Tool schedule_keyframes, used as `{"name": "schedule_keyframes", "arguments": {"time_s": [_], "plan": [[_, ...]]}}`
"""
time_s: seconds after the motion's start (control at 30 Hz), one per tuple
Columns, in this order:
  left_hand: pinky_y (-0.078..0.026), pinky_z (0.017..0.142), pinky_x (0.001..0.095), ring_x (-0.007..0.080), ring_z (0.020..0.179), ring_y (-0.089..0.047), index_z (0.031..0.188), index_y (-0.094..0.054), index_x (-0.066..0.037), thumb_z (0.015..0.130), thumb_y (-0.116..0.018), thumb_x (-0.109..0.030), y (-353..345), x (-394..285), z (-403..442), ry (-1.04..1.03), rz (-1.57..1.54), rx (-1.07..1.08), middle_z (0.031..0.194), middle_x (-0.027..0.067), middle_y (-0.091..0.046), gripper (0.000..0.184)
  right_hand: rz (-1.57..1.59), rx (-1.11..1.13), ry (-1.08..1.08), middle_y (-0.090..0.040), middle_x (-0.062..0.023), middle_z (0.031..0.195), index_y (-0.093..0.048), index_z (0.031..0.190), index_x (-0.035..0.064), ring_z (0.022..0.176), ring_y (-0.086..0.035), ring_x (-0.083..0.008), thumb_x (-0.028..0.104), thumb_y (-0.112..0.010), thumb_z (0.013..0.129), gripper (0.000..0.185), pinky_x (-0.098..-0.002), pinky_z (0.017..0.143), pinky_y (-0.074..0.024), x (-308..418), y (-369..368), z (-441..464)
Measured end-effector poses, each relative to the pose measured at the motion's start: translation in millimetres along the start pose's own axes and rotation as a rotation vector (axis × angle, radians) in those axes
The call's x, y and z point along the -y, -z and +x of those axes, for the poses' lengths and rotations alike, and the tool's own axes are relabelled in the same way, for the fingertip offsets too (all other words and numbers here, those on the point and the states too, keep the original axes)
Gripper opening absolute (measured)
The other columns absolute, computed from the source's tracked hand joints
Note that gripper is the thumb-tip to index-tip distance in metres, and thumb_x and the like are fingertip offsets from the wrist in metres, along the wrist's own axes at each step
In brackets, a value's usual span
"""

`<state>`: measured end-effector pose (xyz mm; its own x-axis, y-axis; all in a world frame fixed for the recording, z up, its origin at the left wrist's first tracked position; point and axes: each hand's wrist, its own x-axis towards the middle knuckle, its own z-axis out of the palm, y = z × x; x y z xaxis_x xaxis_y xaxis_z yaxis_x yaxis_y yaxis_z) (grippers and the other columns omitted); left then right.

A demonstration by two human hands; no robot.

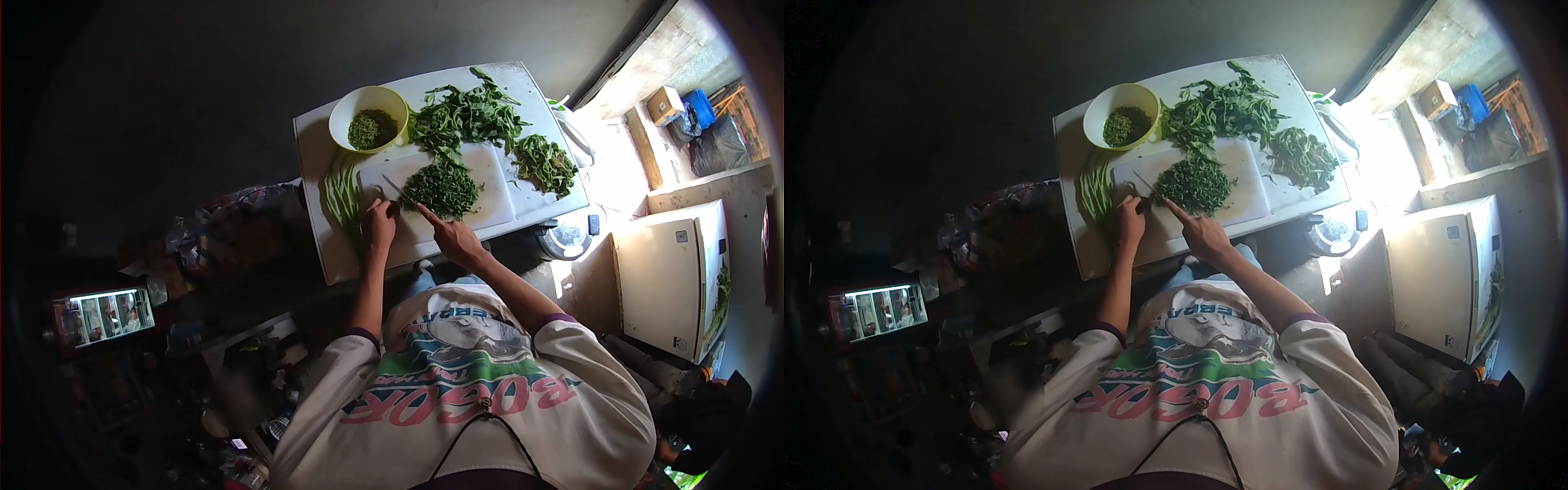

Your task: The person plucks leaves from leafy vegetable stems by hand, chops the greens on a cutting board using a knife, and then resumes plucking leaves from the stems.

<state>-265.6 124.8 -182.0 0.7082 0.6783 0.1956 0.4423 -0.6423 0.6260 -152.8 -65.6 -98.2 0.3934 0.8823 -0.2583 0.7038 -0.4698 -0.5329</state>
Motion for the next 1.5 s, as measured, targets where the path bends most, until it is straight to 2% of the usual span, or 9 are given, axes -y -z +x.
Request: {"name": "schedule_keyframes", "arguments": {"time_s": [0.17,0.37,0.43,0.53,0.73,0.83,1.23,1.33,1.5], "plan": [[-0.052,0.078,0.0447,0.0389,0.09,-0.063,0.096,-0.069,0.002,0.073,-0.068,-0.003,4.2,-6.8,-3.1,0.003,0.018,-0.008,0.096,0.0171,-0.064,0.024,-0.033,0.052,0.016,-0.065,-0.021,0.07,-0.017,0.158,0.0352,0.062,-0.066,-0.0398,0.008,-0.051,0.089,0.081,-0.0526,0.059,-0.0529,-2.7,-7.8,-23.0],[-0.051,0.081,0.0454,0.0389,0.091,-0.063,0.095,-0.069,0.002,0.071,-0.072,-0.005,2.3,-9.5,-8.0,-0.014,0.035,-0.002,0.098,0.0175,-0.065,0.025,-0.021,-0.069,0.068,-0.068,-0.0219,0.075,-0.017,0.158,0.0367,0.066,-0.067,-0.041,0.009,-0.05,0.09,0.08,-0.0527,0.061,-0.0538,-19.2,-41.7,-10.5],[-0.051,0.082,0.0455,0.0387,0.091,-0.063,0.095,-0.069,0.001,0.071,-0.074,-0.004,1.1,-9.6,-10.0,-0.056,0.066,-0.002,0.099,0.0173,-0.066,0.025,0.01,-0.066,0.068,-0.067,-0.0227,0.075,-0.016,0.157,0.0373,0.066,-0.067,-0.0411,0.009,-0.05,0.091,0.08,-0.0528,0.062,-0.0538,-15.6,-38.1,2.5],[-0.05,0.083,0.0455,0.038,0.093,-0.063,0.094,-0.069,0.0,0.07,-0.074,-0.003,-1.2,-5.6,-9.2,-0.017,0.019,-0.022,0.097,0.0173,-0.067,0.024,0.028,0.026,-0.024,-0.067,-0.0236,0.075,-0.015,0.157,0.0373,0.066,-0.067,-0.0414,0.01,-0.05,0.091,0.08,-0.053,0.062,-0.0532,-5.3,-13.7,6.3],[-0.051,0.083,0.0451,0.037,0.095,-0.063,0.091,-0.07,0.001,0.073,-0.07,-0.003,-5.2,-4.8,-9.5,0.086,0.025,-0.021,0.092,0.0174,-0.068,0.018,0.03,0.102,-0.022,-0.066,-0.0238,0.073,-0.014,0.158,0.0342,0.065,-0.066,-0.0422,0.009,-0.052,0.089,0.083,-0.0537,0.061,-0.0521,-1.3,1.3,-19.3],[-0.051,0.083,0.0443,0.0373,0.094,-0.062,0.091,-0.07,0.001,0.075,-0.069,-0.004,-4.2,-5.9,-10.7,0.005,0.018,-0.102,0.092,0.0171,-0.067,0.017,0.015,0.067,-0.001,-0.066,-0.0236,0.073,-0.013,0.159,0.033,0.065,-0.066,-0.0422,0.008,-0.052,0.088,0.084,-0.0536,0.061,-0.0522,-6.1,-11.2,-27.3],[-0.049,0.082,0.0464,0.0389,0.091,-0.061,0.092,-0.069,0.002,0.075,-0.069,-0.002,9.3,-6.3,-1.4,-0.056,-0.069,0.046,0.092,0.0181,-0.064,0.018,0.017,0.032,-0.022,-0.065,-0.0231,0.071,-0.013,0.158,0.0368,0.063,-0.066,-0.0413,0.011,-0.051,0.091,0.081,-0.0535,0.059,-0.0523,-2.5,-9.1,2.6],[-0.049,0.083,0.0465,0.0387,0.093,-0.061,0.093,-0.07,0.001,0.074,-0.07,-0.002,4.0,-1.5,-4.1,-0.029,0.093,0.096,0.093,0.018,-0.065,0.02,0.059,0.052,-0.02,-0.066,-0.024,0.072,-0.014,0.158,0.0354,0.064,-0.066,-0.0422,0.01,-0.051,0.09,0.081,-0.0539,0.061,-0.0528,-1.4,-0.8,-13.9],[-0.05,0.084,0.0454,0.0378,0.093,-0.061,0.091,-0.071,0.001,0.072,-0.07,-0.004,-8.1,6.1,-6.3,-0.037,0.029,-0.036,0.09,0.0176,-0.065,0.02,0.04,0.053,-0.015,-0.067,-0.0251,0.075,-0.016,0.158,0.0339,0.066,-0.067,-0.0431,0.01,-0.052,0.089,0.082,-0.0547,0.063,-0.0532,-5.7,-18.6,-26.7]]}}
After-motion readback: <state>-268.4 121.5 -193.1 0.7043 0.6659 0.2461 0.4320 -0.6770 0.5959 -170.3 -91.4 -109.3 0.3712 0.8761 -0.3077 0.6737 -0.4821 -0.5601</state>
